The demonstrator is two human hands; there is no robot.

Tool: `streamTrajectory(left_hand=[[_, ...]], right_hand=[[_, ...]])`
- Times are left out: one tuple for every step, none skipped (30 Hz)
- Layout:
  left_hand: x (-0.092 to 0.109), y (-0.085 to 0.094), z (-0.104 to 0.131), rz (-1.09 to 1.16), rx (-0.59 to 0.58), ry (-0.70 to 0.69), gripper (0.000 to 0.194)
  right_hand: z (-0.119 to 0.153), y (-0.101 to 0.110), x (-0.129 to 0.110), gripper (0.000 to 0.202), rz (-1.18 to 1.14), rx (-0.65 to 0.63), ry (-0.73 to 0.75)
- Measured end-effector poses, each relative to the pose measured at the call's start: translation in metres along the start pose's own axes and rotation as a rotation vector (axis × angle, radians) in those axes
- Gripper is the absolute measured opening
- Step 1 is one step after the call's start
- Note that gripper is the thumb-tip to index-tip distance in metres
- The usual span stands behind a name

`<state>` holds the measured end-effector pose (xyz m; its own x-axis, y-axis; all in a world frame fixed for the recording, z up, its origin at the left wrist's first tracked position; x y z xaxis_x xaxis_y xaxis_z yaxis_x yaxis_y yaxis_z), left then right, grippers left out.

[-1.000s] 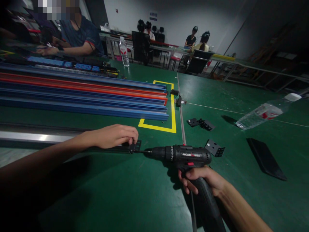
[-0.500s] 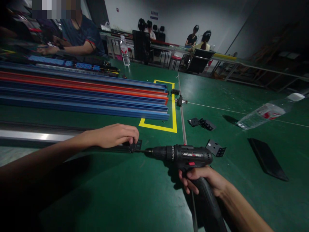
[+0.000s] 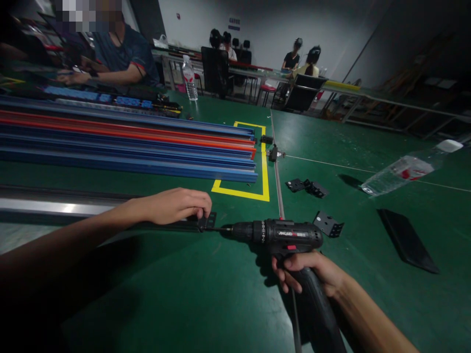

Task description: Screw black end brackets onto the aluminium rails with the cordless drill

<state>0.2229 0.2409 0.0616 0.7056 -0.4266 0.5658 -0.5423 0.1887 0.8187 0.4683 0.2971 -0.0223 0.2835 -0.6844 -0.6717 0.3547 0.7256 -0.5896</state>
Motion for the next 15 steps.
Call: streamTrajectory(left_hand=[[-0.0001,-0.0002,0.0,-0.002,-0.001,-0.003,0.026],[0.0001,-0.0006,-0.0001,-0.004,-0.005,-0.006,0.026],[0.0003,-0.001,-0.0002,-0.009,-0.01,-0.009,0.026],[0.0005,-0.0014,-0.0003,-0.014,-0.015,-0.009,0.025],[0.0006,-0.0015,-0.0004,-0.018,-0.019,-0.006,0.025],[0.0006,-0.0013,-0.0005,-0.021,-0.02,-0.002,0.025],[0.0008,-0.0009,-0.0005,-0.022,-0.019,0.002,0.025],[0.001,-0.0005,-0.0005,-0.022,-0.018,0.005,0.025],[0.0013,-0.0002,-0.0004,-0.023,-0.017,0.005,0.025],[0.0016,-0.0001,-0.0003,-0.022,-0.016,0.004,0.025],[0.0017,0.0,-0.0002,-0.022,-0.015,0.002,0.025],[0.0015,-0.0002,0.0,-0.021,-0.015,0.002,0.025],[0.0011,-0.0004,0.0001,-0.02,-0.016,0.003,0.025],[0.0007,-0.0005,0.0002,-0.018,-0.016,0.005,0.025],[0.0003,-0.0006,0.0003,-0.014,-0.016,0.005,0.025]], right_hand=[[-0.0001,-0.0001,0.0004,0.026,-0.001,-0.002,-0.003],[-0.0001,0.0001,0.0007,0.027,-0.004,-0.001,-0.006],[-0.0001,0.0005,0.001,0.027,-0.006,0.001,-0.008],[-0.0001,0.0009,0.0015,0.027,-0.008,0.003,-0.013],[-0.0001,0.0014,0.0016,0.027,-0.01,0.007,-0.014],[0.0,0.0014,0.0015,0.027,-0.01,0.006,-0.014],[0.0,0.001,0.0012,0.026,-0.01,0.001,-0.012],[0.0001,0.0002,0.001,0.026,-0.009,-0.006,-0.01],[0.0002,-0.0004,0.0008,0.026,-0.008,-0.011,-0.008],[0.0002,-0.0006,0.0007,0.026,-0.004,-0.011,-0.008],[0.0001,-0.0003,0.0004,0.026,0.002,-0.007,-0.006],[0.0001,0.0001,0.0003,0.026,0.009,-0.001,-0.005],[0.0,0.0001,-0.0005,0.025,0.015,0.002,0.0],[-0.0002,-0.0004,-0.0008,0.026,0.022,-0.002,0.002],[-0.0003,-0.0011,-0.0012,0.026,0.027,-0.008,0.003]])
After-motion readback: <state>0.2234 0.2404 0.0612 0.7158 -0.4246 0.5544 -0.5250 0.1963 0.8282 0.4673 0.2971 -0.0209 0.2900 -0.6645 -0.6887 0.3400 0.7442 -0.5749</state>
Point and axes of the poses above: each hand's wrist, its own z-axis away from the middle knuckle, its own y-axis out of the back of the hand, x = y × z, the point moved 10 cm from there along -z, towards the middle knuckle, and after that the axes turned 2 degrees about -y, right-handed, at the moved point
